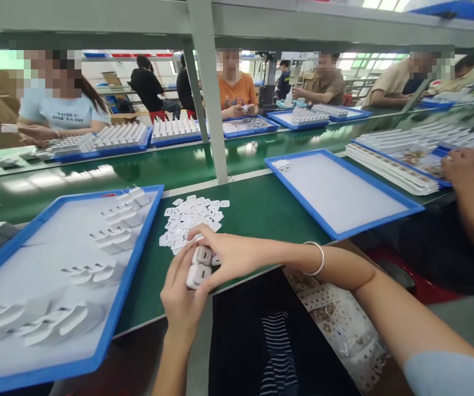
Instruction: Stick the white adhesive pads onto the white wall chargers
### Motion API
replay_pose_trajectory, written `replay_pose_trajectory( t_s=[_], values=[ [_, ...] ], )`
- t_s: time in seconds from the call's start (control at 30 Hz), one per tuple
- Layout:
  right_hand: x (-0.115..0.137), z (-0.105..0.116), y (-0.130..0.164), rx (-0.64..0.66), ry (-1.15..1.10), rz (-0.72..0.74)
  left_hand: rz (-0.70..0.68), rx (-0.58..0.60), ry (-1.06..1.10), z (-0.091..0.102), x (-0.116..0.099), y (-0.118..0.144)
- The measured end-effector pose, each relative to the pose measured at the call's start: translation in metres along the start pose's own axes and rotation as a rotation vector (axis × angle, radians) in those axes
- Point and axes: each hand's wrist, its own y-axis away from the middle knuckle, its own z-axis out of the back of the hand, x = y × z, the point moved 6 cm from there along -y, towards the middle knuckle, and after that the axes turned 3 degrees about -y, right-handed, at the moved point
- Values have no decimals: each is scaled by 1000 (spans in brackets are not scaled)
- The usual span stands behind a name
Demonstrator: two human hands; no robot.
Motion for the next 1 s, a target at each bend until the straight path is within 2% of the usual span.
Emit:
replay_pose_trajectory(
  t_s=[0.03,0.1,0.17,0.27,0.4,0.5,0.63,0.8,0.9,0.93,1.0],
  values=[
    [-7,5,-1,-17,-57,-12,63,-48,38,1,6,-2],
    [-27,15,0,-144,-27,-93,212,-130,116,4,18,-5],
    [-48,16,2,-265,176,-208,334,-184,186,6,27,-4],
    [-69,2,1,-271,391,-313,413,-219,233,5,33,-1],
    [-73,0,-5,-250,398,-345,370,-227,247,5,32,0],
    [-74,8,-12,-199,380,-339,314,-203,252,3,24,-15],
    [-71,16,-25,-86,347,-306,170,-130,273,-10,-1,-69],
    [-54,20,-44,26,295,-299,-110,-39,361,-40,-51,-151],
    [-67,26,-60,44,226,-287,-116,-52,366,-56,-66,-177],
    [-73,28,-66,63,132,-201,-76,-64,358,-61,-63,-180],
    [-83,42,-74,-20,-66,59,6,-34,343,-73,-49,-178]
  ],
)
